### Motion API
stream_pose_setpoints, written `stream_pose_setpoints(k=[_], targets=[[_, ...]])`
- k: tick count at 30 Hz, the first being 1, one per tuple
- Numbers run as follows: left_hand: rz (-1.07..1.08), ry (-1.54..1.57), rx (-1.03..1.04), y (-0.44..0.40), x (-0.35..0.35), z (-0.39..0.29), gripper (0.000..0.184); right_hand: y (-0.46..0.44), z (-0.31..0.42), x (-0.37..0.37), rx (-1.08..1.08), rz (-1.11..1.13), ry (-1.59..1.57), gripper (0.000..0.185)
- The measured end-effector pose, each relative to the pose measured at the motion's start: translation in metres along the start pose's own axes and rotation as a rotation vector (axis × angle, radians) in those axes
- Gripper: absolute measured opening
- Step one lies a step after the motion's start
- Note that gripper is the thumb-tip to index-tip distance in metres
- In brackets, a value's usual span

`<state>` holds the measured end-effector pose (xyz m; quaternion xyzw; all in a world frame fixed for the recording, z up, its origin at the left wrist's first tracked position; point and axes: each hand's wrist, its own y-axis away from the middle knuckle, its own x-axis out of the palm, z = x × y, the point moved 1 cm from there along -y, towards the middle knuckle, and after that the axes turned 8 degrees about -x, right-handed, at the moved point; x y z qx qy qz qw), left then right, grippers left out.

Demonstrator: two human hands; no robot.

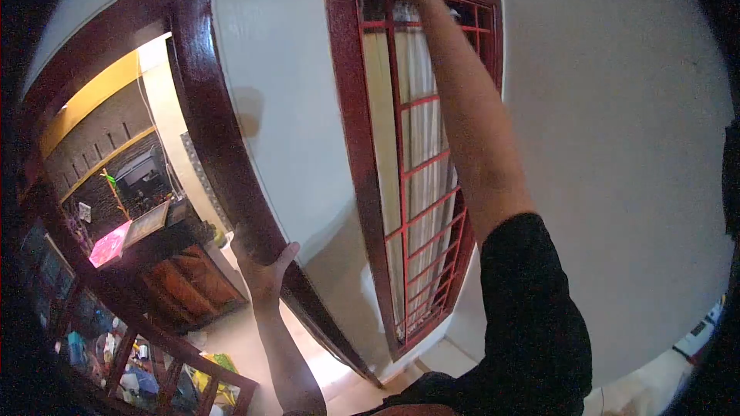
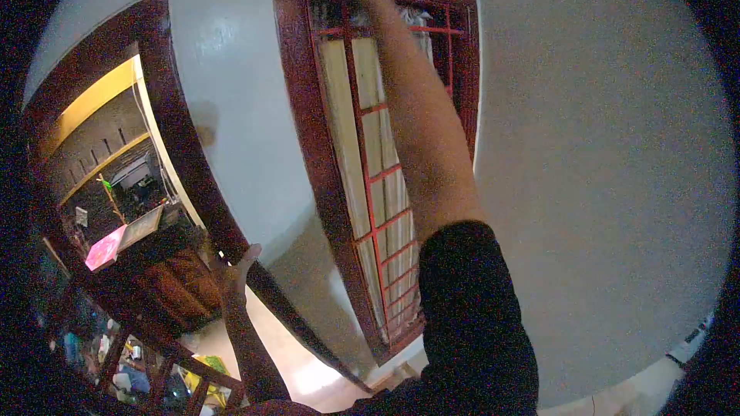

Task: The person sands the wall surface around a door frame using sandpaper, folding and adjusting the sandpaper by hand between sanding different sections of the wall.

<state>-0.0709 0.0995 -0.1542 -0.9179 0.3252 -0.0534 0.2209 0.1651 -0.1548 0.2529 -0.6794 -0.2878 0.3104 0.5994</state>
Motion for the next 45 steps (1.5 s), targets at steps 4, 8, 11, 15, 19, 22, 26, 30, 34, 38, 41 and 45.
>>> stream_pose_setpoints(k=[4, 8, 11, 15, 19, 22, 26, 30, 34, 38, 41, 45], targets=[[-0.097, -0.016, 0.105, -0.001, 0.004, 0.005, 0.090, -0.017, -0.040, 0.046, -0.048, -0.167, 0.391, 0.059], [-0.013, 0.117, 0.000, 0.001, 0.002, -0.008, 0.089, 0.020, 0.154, -0.018, -0.548, -0.081, -0.294, 0.079], [0.080, 0.170, -0.189, -0.019, -0.002, 0.049, 0.094, 0.006, 0.149, -0.004, -0.588, -0.209, -0.276, 0.076], [0.014, 0.194, -0.097, -0.004, 0.007, 0.023, 0.103, -0.057, 0.000, 0.031, -0.513, -0.322, 0.065, 0.069], [-0.023, 0.191, 0.044, -0.002, 0.010, 0.017, 0.104, -0.066, -0.023, 0.027, -0.122, -0.274, 0.172, 0.056], [-0.027, 0.234, 0.070, -0.003, 0.009, 0.028, 0.104, -0.064, 0.138, 0.032, -0.601, -0.401, -0.029, 0.059], [0.005, 0.194, -0.038, -0.007, 0.008, 0.039, 0.106, -0.052, 0.213, 0.005, -0.578, -0.163, -0.479, 0.064], [-0.021, 0.145, 0.092, -0.011, 0.008, 0.040, 0.106, -0.134, 0.001, 0.043, -0.278, 0.254, 0.001, 0.035], [-0.059, 0.105, 0.185, -0.006, 0.010, 0.011, 0.107, -0.108, -0.242, 0.075, -0.435, -0.381, 0.646, 0.056], [-0.082, 0.135, 0.173, -0.012, 0.014, 0.040, 0.107, -0.066, -0.003, 0.025, -0.324, -0.097, 0.292, 0.062], [0.017, 0.349, 0.052, 0.004, 0.016, 0.000, 0.103, -0.018, 0.153, 0.026, -0.543, -0.421, -0.305, 0.049], [-0.022, 0.276, 0.066, -0.012, 0.010, 0.069, 0.098, 0.000, 0.146, -0.004, -0.606, -0.078, -0.317, 0.076]])
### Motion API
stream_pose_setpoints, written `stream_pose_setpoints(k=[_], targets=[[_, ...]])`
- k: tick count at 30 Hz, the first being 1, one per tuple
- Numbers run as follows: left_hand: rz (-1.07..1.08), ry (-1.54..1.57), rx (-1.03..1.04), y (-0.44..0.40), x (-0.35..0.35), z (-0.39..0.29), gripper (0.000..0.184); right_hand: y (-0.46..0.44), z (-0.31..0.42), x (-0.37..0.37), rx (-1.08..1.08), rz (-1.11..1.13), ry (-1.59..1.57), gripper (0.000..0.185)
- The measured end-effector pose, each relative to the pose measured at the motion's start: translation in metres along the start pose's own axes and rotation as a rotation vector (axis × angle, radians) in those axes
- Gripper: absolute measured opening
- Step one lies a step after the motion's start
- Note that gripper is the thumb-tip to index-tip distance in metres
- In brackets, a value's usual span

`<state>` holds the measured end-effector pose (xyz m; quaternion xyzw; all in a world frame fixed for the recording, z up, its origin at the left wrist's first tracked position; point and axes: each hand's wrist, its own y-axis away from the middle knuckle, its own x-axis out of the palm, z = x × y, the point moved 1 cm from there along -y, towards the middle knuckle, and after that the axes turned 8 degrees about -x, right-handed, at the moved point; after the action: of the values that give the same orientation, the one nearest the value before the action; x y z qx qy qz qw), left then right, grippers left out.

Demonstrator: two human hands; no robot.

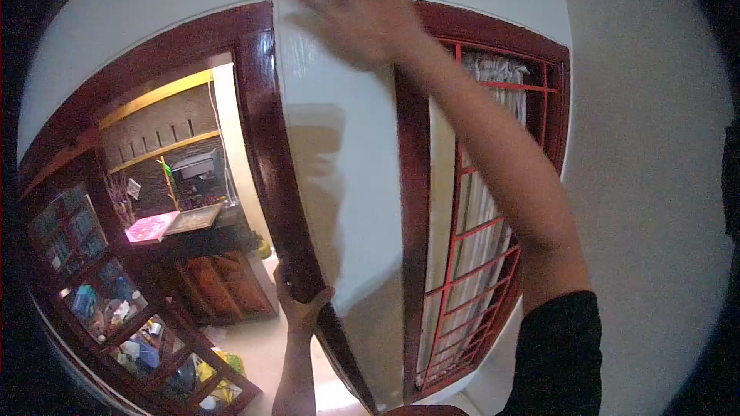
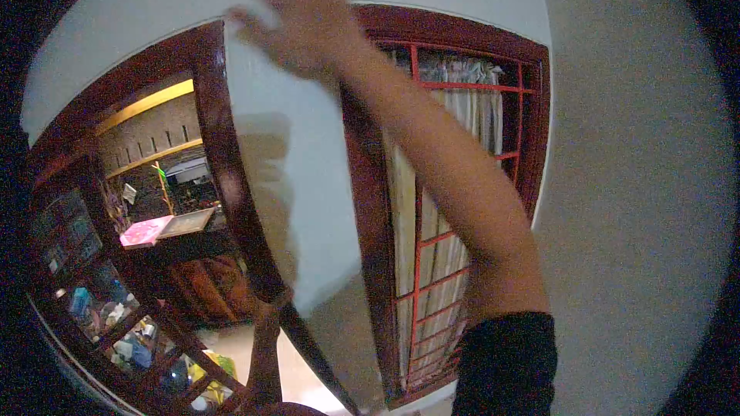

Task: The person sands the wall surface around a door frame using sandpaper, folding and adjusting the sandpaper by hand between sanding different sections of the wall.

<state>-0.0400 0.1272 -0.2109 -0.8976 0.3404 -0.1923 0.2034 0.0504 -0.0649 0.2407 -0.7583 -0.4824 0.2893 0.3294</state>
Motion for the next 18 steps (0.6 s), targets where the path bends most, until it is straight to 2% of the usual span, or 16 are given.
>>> stream_pose_setpoints(k=[1, 2, 3, 4, 5, 6, 9, 10, 11, 12, 13, 14, 15, 16, 17, 18], targets=[[-0.002, 0.001, -0.095, -0.006, -0.007, 0.017, 0.097, 0.025, -0.047, 0.003, -0.030, -0.098, 0.106, 0.049], [0.013, 0.032, -0.076, 0.004, 0.009, -0.019, 0.096, 0.046, -0.073, -0.027, 0.006, 0.179, 0.496, 0.054], [0.003, 0.030, -0.080, 0.010, 0.016, -0.039, 0.096, 0.097, -0.159, -0.018, -0.053, -0.258, 0.411, 0.047], [-0.022, 0.025, -0.066, 0.015, 0.021, -0.053, 0.095, 0.135, -0.199, -0.052, 0.275, -0.042, 0.359, 0.051], [-0.048, 0.024, -0.053, 0.015, 0.023, -0.060, 0.095, 0.176, -0.276, -0.062, 0.538, -0.198, 0.230, 0.050], [-0.030, 0.106, 0.150, 0.006, 0.026, -0.053, 0.094, 0.168, -0.270, -0.055, 0.527, -0.189, 0.222, 0.050], [-0.066, -0.047, 0.088, 0.003, 0.012, -0.021, 0.095, 0.146, -0.194, -0.034, 0.216, -0.133, 0.545, 0.042], [-0.035, -0.035, -0.038, 0.001, 0.004, -0.001, 0.096, 0.113, -0.136, -0.018, 0.186, -0.100, 0.388, 0.048], [-0.023, -0.039, -0.038, 0.006, 0.011, -0.019, 0.096, 0.086, -0.096, 0.002, 0.249, -0.111, 0.108, 0.060], [0.000, -0.092, 0.107, 0.013, 0.018, -0.054, 0.096, 0.062, -0.040, 0.002, 0.123, -0.161, -0.014, 0.067], [0.026, -0.146, 0.249, 0.018, 0.025, -0.072, 0.096, 0.051, 0.001, 0.006, -0.066, -0.280, 0.164, 0.033], [-0.055, 0.016, 0.128, 0.006, 0.021, -0.034, 0.092, 0.057, -0.004, 0.005, -0.055, -0.277, 0.178, 0.033], [-0.037, 0.013, 0.130, 0.010, 0.022, -0.030, 0.092, 0.062, -0.010, 0.004, -0.099, -0.292, 0.116, 0.044], [-0.034, 0.073, 0.027, 0.013, 0.022, -0.030, 0.090, 0.067, -0.015, 0.001, -0.144, -0.308, 0.053, 0.057], [-0.032, 0.129, -0.072, 0.015, 0.017, -0.035, 0.089, 0.077, -0.036, -0.012, -0.052, -0.132, 0.228, 0.047], [-0.163, 0.167, 0.078, 0.019, 0.032, -0.044, 0.084, 0.100, -0.082, -0.031, 0.043, 0.049, 0.392, 0.040]])
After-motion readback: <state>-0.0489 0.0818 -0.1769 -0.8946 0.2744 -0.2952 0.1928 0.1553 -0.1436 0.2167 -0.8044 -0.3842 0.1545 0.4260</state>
